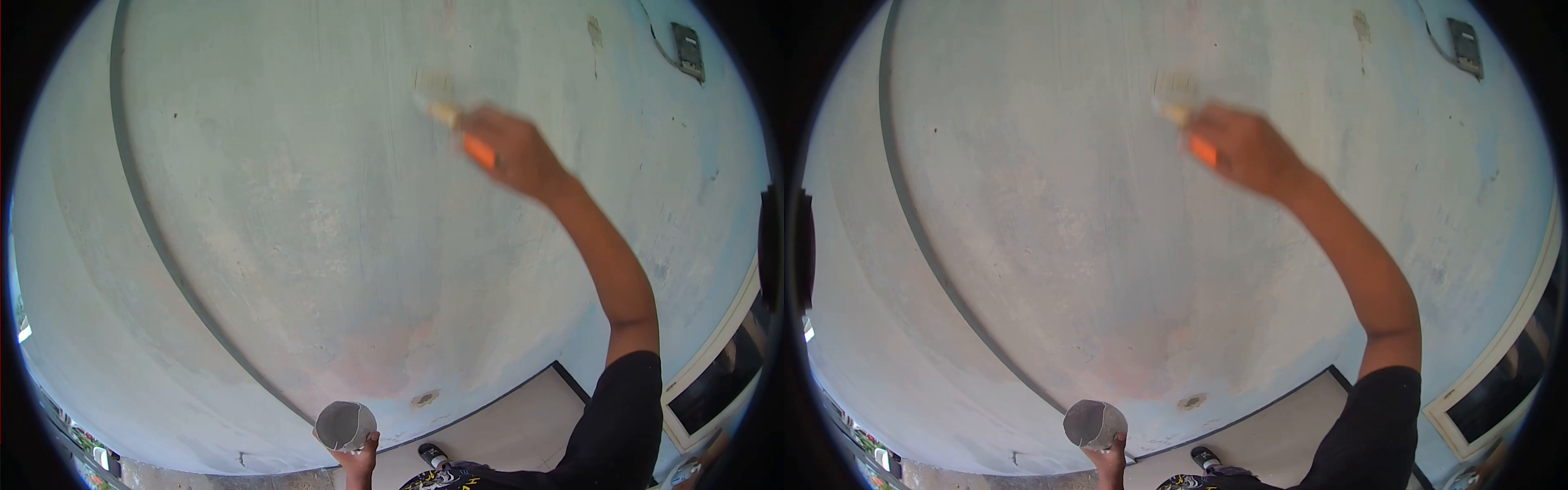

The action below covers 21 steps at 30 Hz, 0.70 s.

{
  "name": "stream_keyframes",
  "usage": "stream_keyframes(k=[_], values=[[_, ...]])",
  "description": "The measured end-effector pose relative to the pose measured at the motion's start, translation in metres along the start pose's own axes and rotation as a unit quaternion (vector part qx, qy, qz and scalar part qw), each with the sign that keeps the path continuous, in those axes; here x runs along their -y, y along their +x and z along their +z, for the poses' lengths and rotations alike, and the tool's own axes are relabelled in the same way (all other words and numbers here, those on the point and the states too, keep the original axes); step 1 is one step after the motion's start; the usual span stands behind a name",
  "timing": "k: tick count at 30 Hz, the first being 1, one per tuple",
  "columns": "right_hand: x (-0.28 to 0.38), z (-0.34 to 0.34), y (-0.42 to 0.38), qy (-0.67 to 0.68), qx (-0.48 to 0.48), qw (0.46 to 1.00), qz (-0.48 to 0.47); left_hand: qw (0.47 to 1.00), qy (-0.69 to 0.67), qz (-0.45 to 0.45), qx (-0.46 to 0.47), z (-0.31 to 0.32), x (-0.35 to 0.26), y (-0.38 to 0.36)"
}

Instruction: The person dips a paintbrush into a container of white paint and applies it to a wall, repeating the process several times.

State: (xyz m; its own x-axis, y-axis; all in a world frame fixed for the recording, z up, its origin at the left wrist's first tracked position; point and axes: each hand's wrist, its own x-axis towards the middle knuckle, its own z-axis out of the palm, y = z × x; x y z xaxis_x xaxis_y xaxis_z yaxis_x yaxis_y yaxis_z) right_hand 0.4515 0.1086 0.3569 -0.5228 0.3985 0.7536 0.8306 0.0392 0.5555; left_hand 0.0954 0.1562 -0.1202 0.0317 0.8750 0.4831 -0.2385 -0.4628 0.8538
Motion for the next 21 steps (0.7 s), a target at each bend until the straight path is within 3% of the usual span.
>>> stream_keyframes(k=[1, 2, 3, 5, 6, 9, 11, 13, 15, 17, 18, 19, 21], values=[[0.022, 0.009, -0.022, 0.026, 0.019, 0.998, -0.061, 1.000, -0.009, 0.006, 0.004, 0.002, -0.003, 0.003], [0.049, 0.018, -0.050, 0.077, 0.058, 0.994, -0.056, 1.000, -0.007, 0.006, 0.004, 0.003, -0.005, 0.004], [0.074, 0.019, -0.075, 0.152, 0.162, 0.975, -0.021, 1.000, 0.002, 0.013, 0.001, 0.004, -0.005, 0.005], [0.110, 0.033, -0.124, 0.272, 0.230, 0.934, -0.020, 1.000, 0.012, 0.019, -0.001, 0.003, -0.009, 0.006], [0.117, 0.031, -0.132, 0.336, 0.356, 0.872, 0.022, 1.000, 0.005, 0.006, -0.004, 0.005, -0.012, 0.006], [0.092, 0.046, -0.126, 0.333, 0.422, 0.843, 0.032, 1.000, 0.010, -0.022, 0.008, 0.002, -0.006, 0.006], [0.049, 0.037, -0.086, 0.373, 0.335, 0.861, 0.085, 0.999, 0.026, -0.033, 0.026, 0.001, -0.003, 0.009], [0.018, 0.000, -0.020, 0.300, 0.333, 0.888, 0.104, 1.000, 0.025, -0.016, 0.004, 0.005, -0.002, 0.010], [-0.014, -0.027, 0.034, 0.150, 0.193, 0.970, 0.011, 1.000, 0.026, -0.018, 0.000, 0.007, 0.001, 0.013], [-0.053, -0.045, 0.081, 0.051, 0.031, 0.998, -0.012, 0.999, 0.030, -0.024, 0.000, 0.008, -0.001, 0.010], [-0.060, -0.060, 0.101, -0.015, -0.001, 1.000, 0.001, 0.999, 0.024, 0.008, -0.023, 0.014, -0.003, 0.012], [-0.081, -0.062, 0.116, -0.086, -0.027, 0.989, 0.115, 0.998, 0.018, 0.040, -0.046, 0.018, -0.006, 0.011], [-0.088, -0.082, 0.146, -0.055, -0.141, 0.984, -0.089, 1.000, 0.015, 0.002, -0.023, 0.021, -0.013, 0.010]])
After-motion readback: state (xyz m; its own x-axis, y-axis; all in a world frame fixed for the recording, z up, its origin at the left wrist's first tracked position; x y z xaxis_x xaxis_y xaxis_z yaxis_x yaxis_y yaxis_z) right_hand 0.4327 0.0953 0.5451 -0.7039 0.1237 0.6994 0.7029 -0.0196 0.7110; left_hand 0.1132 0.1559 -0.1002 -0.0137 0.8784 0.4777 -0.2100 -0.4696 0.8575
